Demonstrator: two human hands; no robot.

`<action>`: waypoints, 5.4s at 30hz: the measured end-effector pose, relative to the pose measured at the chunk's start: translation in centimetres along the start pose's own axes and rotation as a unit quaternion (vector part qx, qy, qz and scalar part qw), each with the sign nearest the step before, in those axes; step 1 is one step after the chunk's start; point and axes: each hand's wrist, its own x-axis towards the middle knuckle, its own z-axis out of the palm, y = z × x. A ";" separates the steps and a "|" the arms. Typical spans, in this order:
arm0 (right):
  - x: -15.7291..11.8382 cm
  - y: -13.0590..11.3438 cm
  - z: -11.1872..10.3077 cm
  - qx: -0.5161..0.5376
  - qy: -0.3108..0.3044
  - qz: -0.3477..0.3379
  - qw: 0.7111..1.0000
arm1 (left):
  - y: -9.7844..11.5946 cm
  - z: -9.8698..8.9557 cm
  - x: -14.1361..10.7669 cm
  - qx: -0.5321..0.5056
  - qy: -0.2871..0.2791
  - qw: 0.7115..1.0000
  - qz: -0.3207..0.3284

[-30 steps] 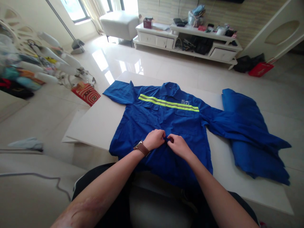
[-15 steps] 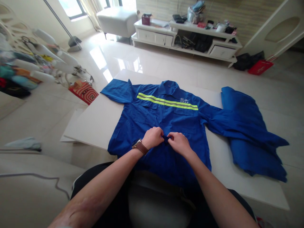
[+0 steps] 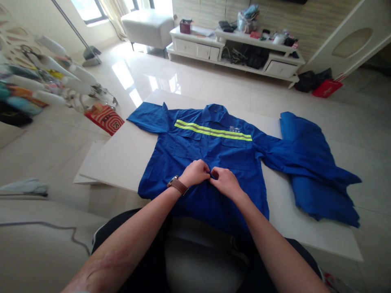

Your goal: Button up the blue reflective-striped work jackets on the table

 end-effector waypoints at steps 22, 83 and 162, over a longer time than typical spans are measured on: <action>0.4 0.5 0.0 -0.028 0.023 0.038 0.999 | 0.3 -0.4 0.2 0.019 -0.019 0.997 0.073; 2.1 3.4 0.7 0.340 -0.007 -0.010 0.940 | 0.0 -0.5 0.9 0.013 -0.040 0.996 0.083; -0.3 1.2 -1.1 -0.049 0.002 -0.001 0.999 | -0.2 2.5 2.3 -0.081 -0.009 0.996 -0.043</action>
